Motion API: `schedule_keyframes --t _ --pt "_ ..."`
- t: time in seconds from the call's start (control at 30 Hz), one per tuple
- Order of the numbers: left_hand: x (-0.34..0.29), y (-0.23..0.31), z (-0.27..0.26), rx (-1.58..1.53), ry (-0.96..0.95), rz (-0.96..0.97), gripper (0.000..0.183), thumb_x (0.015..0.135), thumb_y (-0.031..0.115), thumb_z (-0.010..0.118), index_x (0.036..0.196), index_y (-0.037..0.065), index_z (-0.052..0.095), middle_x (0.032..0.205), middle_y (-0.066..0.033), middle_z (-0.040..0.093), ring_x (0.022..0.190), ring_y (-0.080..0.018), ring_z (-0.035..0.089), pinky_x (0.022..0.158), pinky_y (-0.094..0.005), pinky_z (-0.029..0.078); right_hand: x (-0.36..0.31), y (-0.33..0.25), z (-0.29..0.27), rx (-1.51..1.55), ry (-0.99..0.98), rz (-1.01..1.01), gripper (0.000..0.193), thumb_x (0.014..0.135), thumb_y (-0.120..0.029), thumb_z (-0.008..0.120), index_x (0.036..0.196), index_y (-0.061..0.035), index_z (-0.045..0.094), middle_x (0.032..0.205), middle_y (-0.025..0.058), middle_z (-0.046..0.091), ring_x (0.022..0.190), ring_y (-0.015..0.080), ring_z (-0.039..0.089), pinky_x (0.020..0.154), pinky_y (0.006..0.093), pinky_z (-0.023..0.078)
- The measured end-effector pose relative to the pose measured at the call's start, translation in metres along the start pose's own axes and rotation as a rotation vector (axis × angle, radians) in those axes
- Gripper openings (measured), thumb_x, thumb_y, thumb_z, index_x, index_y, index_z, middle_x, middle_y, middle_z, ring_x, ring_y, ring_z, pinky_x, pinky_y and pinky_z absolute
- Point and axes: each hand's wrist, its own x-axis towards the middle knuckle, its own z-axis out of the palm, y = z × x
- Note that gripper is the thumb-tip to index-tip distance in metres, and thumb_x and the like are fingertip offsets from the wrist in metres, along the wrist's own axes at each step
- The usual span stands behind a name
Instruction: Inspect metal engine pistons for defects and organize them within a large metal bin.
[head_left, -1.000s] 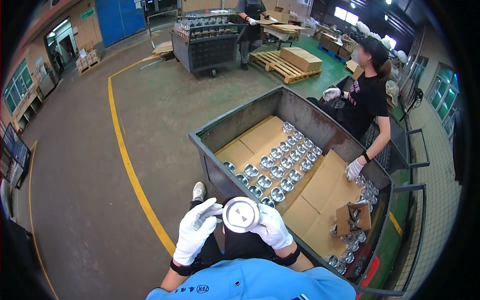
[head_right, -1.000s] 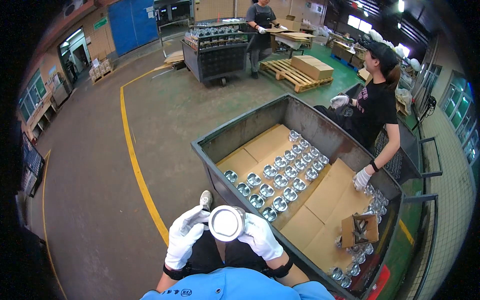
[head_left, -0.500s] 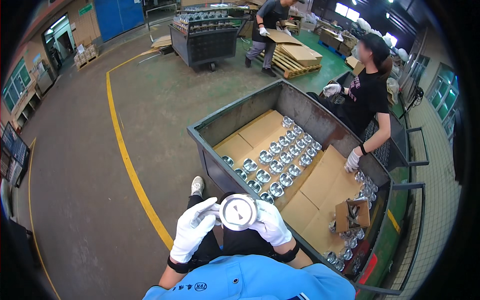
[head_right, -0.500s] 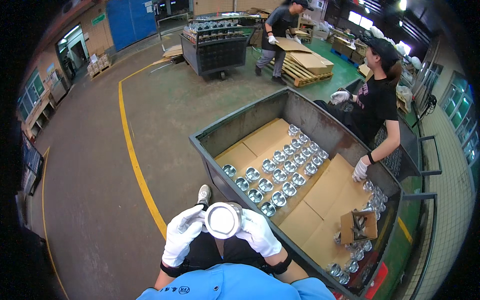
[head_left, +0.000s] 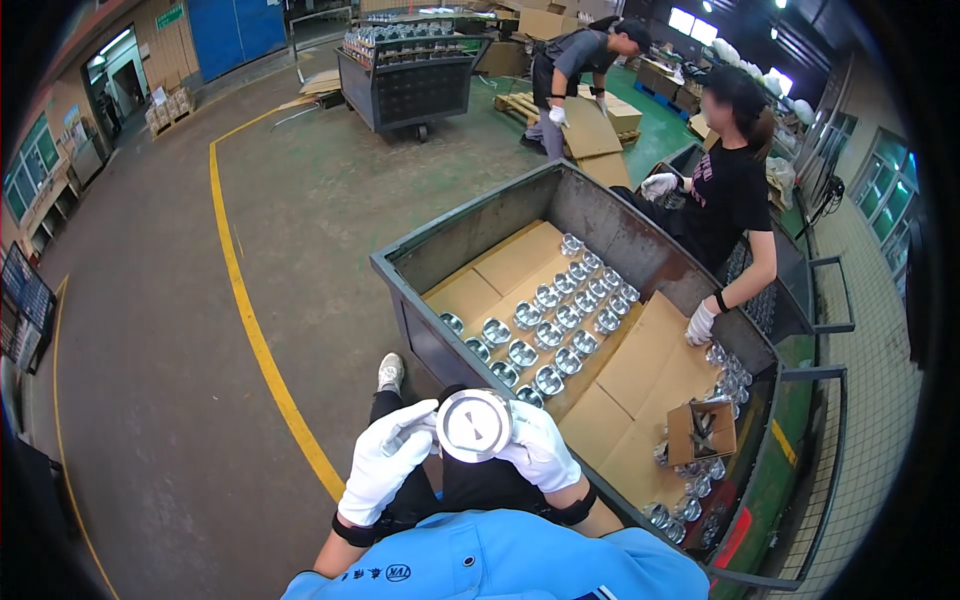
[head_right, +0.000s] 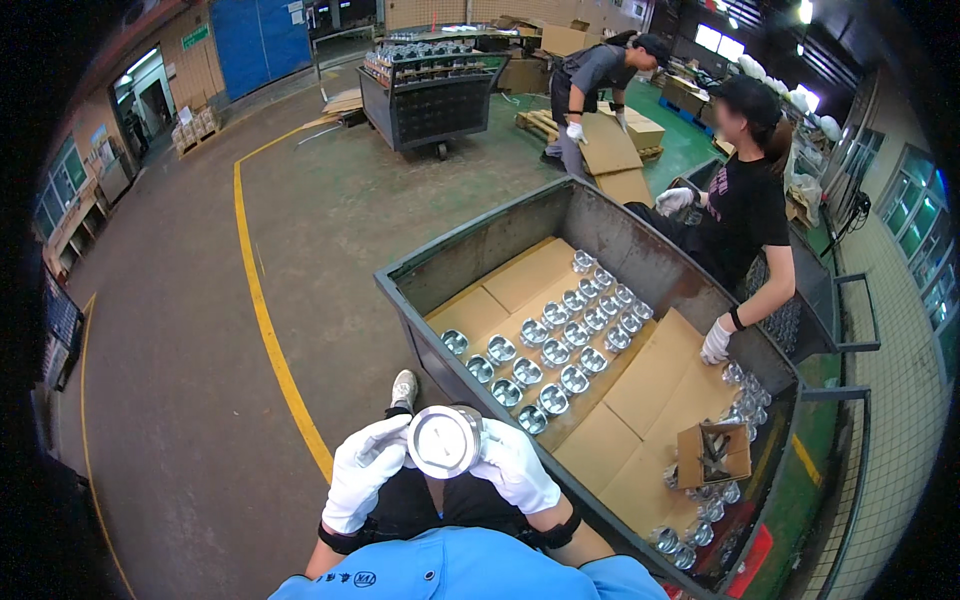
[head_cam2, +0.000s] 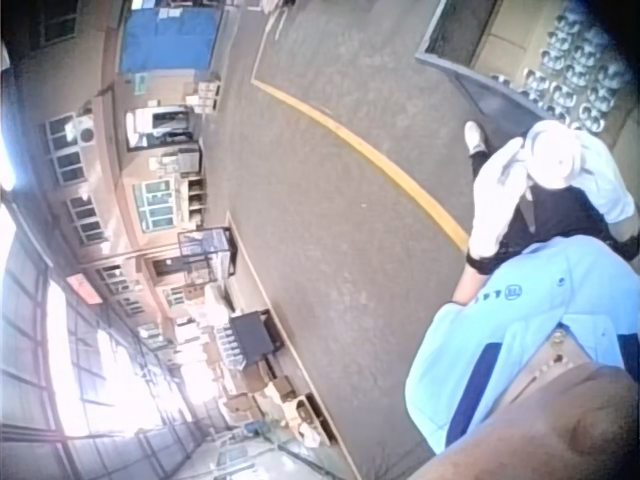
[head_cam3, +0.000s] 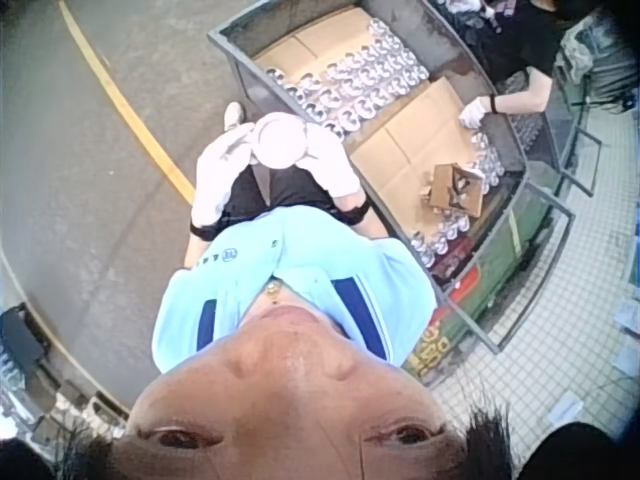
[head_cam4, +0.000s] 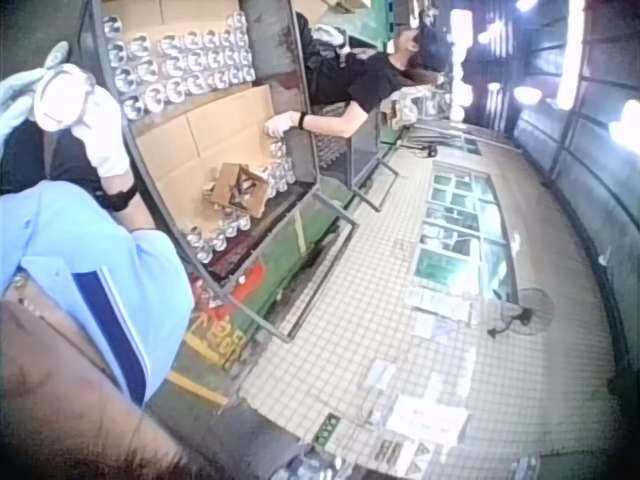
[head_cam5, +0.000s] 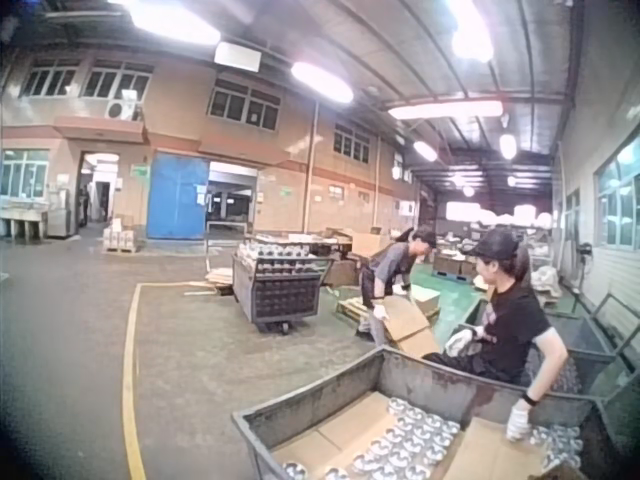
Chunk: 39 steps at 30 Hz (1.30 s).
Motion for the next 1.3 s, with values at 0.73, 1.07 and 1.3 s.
schedule_keyframes --t 0.73,1.07,1.3 --pt "0.006 0.0 -0.007 -0.055 -0.01 -0.009 0.043 0.097 0.0 0.065 0.139 -0.004 0.056 0.111 -0.0119 0.069 0.096 -0.0182 0.069 0.083 -0.0293 0.055 0.008 -0.009 -0.01 -0.028 -0.005 0.037 0.036 0.079 -0.011 0.079 0.113 0.0009 0.07 0.113 0.019 0.07 0.099 0.0386 0.068 0.085 0.0434 0.054" --pt "0.019 -0.004 -0.023 -0.089 0.087 -0.033 0.042 0.095 0.003 0.065 0.135 -0.005 0.058 0.107 -0.0159 0.07 0.091 -0.0239 0.072 0.081 -0.0323 0.058 0.013 -0.005 -0.024 -0.111 0.114 0.111 0.032 0.082 -0.015 0.077 0.109 0.002 0.071 0.108 0.0184 0.071 0.096 0.0378 0.068 0.084 0.0419 0.053" --pt "0.021 -0.01 -0.029 -0.038 0.104 -0.031 0.043 0.093 0.007 0.067 0.134 -0.006 0.059 0.104 -0.0174 0.071 0.089 -0.0258 0.072 0.08 -0.0323 0.058 0.011 0.0 -0.031 -0.132 0.165 0.1 0.031 0.081 -0.01 0.076 0.108 0.0023 0.071 0.11 0.0193 0.071 0.098 0.0389 0.068 0.087 0.0426 0.053"
